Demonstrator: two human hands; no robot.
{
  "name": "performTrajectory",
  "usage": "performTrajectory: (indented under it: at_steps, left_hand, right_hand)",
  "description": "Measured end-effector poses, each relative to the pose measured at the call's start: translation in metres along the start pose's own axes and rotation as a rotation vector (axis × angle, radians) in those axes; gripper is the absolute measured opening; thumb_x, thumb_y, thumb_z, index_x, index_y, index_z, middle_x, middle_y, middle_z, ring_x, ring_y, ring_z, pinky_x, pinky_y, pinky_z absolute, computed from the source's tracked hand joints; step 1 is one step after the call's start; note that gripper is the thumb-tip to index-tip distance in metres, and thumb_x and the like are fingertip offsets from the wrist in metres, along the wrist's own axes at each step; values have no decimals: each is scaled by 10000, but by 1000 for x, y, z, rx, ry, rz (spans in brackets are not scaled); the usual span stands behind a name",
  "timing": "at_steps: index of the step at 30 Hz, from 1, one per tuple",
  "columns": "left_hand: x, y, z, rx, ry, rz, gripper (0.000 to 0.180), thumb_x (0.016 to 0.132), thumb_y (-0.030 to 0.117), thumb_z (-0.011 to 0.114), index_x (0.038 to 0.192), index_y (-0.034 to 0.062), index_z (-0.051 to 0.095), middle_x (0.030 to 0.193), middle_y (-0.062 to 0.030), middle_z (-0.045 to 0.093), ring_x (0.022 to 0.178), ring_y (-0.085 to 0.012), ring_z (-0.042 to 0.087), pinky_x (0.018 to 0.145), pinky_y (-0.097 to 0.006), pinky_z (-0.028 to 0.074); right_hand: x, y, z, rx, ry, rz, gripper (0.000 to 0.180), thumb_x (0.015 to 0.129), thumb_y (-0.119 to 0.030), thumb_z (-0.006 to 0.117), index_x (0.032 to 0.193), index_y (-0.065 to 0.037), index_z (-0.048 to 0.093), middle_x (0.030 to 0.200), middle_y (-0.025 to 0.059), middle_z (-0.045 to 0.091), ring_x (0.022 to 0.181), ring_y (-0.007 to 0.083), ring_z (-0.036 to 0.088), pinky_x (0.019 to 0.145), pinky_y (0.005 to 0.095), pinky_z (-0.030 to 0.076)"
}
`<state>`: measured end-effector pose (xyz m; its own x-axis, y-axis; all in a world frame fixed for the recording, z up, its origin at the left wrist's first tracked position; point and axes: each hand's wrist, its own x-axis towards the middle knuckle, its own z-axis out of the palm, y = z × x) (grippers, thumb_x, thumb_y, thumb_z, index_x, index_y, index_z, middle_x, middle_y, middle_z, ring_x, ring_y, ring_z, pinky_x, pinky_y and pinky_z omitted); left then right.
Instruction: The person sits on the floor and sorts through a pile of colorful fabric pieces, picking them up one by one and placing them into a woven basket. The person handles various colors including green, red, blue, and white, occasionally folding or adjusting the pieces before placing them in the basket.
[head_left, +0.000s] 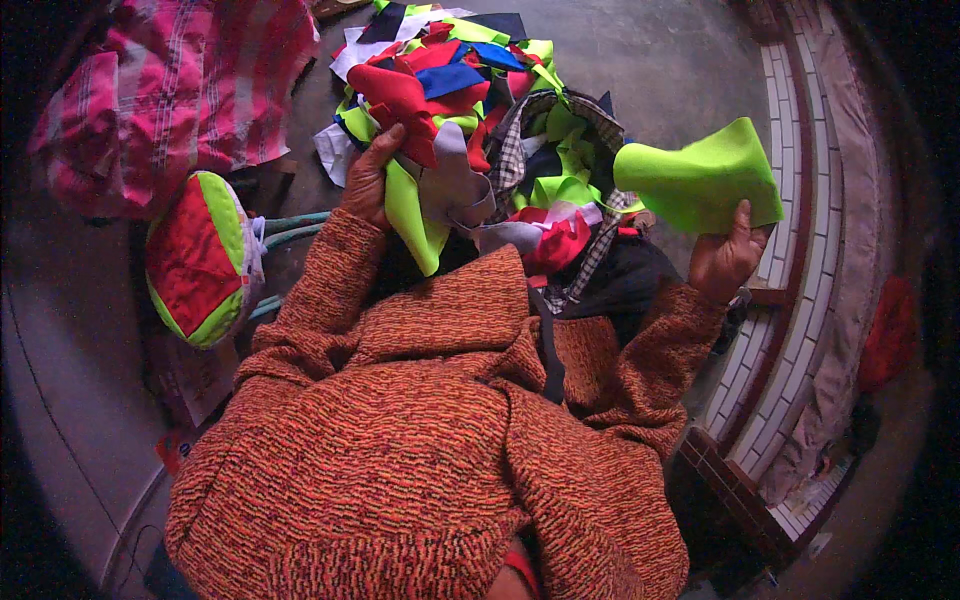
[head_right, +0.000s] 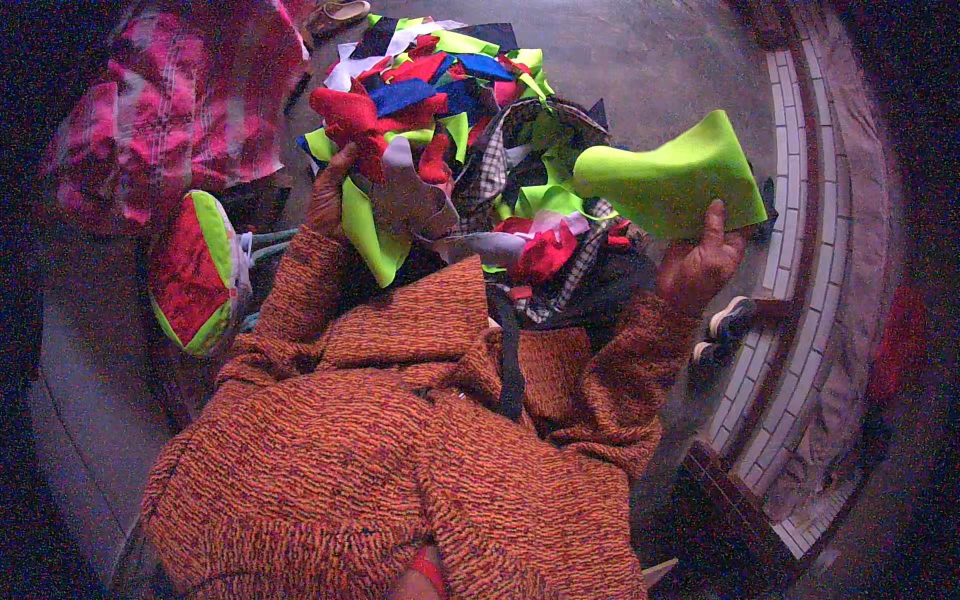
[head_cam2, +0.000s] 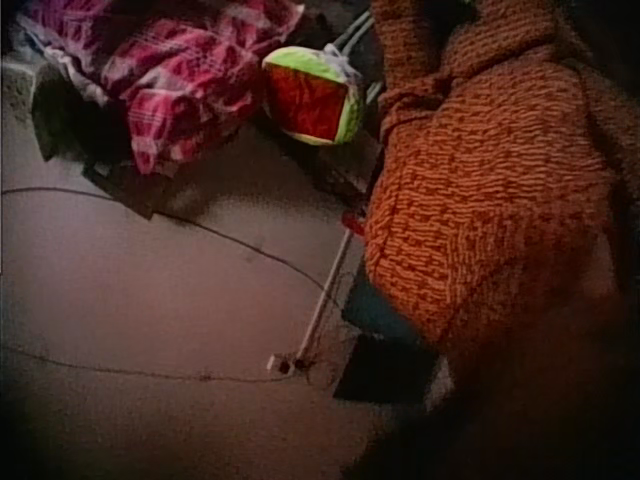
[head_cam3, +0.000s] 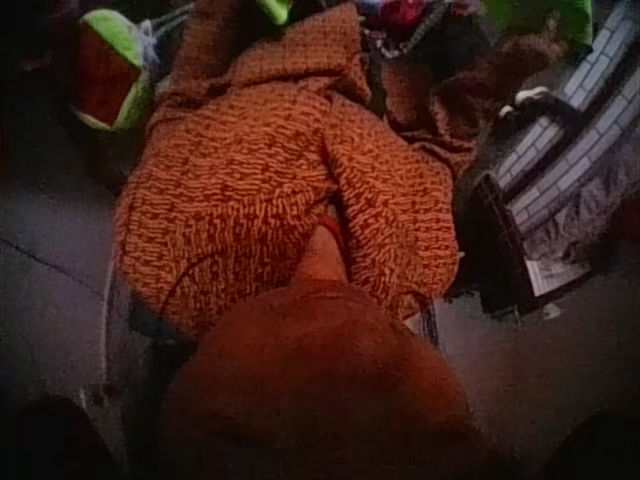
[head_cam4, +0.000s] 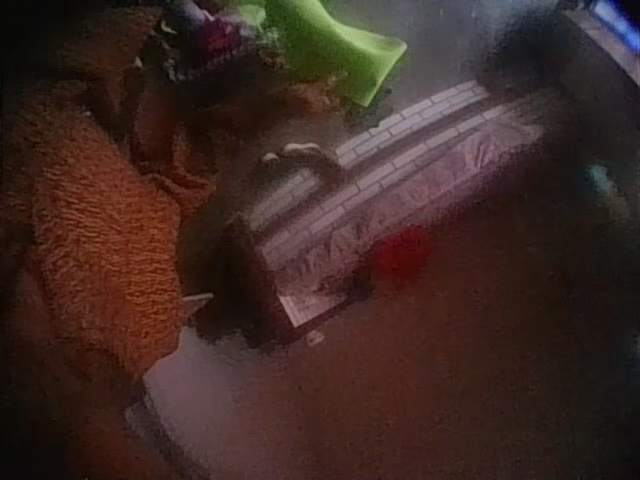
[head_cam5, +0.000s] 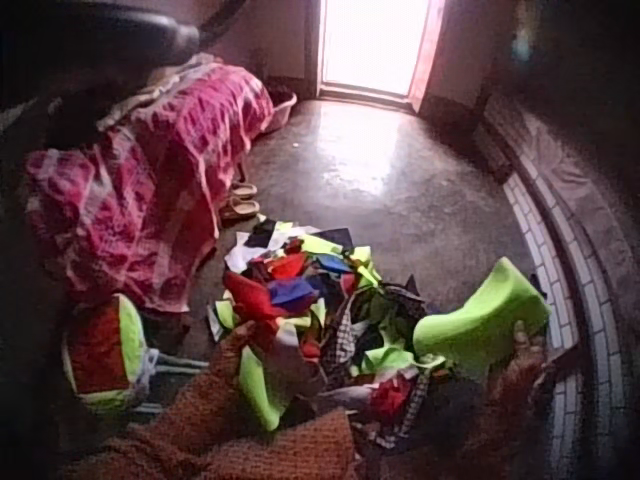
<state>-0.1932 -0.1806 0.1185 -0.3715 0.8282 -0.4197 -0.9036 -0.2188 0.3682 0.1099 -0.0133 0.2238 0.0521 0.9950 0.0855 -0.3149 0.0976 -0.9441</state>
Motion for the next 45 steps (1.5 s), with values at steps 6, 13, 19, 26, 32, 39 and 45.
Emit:
performTrajectory:
  at_steps: [6,13,19,26,32,39,45]
  left_hand:
    - [-3,3,2,70,-12,55,315,805,101,607,1104,74,513,1007,-58,599,912,-175,589,817,-323,489]
    - [1,1,-5,140,-14,66,340,821,167,583,1142,90,500,1061,-76,584,958,-207,567,873,-363,442]
    - [4,0,-9,100,-43,50,345,829,171,567,1153,80,488,1078,-83,575,982,-224,554,891,-377,428]
    - [6,1,-13,151,-4,49,360,840,183,549,1171,65,474,1106,-95,563,1001,-238,546,914,-393,410]
    - [3,2,-10,159,-37,61,361,841,178,548,1173,63,468,1111,-94,559,1008,-234,543,916,-381,413]
    - [5,1,-8,103,-31,38,304,822,131,574,1114,75,509,1042,-67,584,932,-189,576,828,-341,473]
    - [4,1,-8,66,-50,-21,325,832,136,561,1142,65,496,1071,-70,576,985,-192,557,885,-359,440]
  right_hand:
    - [4,17,-1,-138,-19,84,370,825,5,502,1186,-37,435,1085,107,542,975,227,541,840,367,457]
    - [24,153,-90,-292,-79,503,545,789,36,500,1291,-11,294,1020,149,567,908,238,577,773,324,489]
    - [26,165,-114,-464,29,587,569,799,-42,538,1309,-33,284,1044,144,568,843,197,599,601,274,493]
    - [27,161,-117,-372,160,491,484,830,-86,543,1276,-83,355,1097,117,544,879,190,582,601,265,465]
    - [29,168,-125,-302,162,493,440,821,-50,547,1234,-85,402,1039,95,545,871,195,567,628,287,471]
    - [29,164,-120,-300,304,427,391,812,-48,556,1183,-82,436,991,92,542,886,202,547,700,324,474]
    - [26,190,-117,-94,293,572,370,804,-58,562,1150,-91,434,968,84,540,871,210,547,695,342,472]
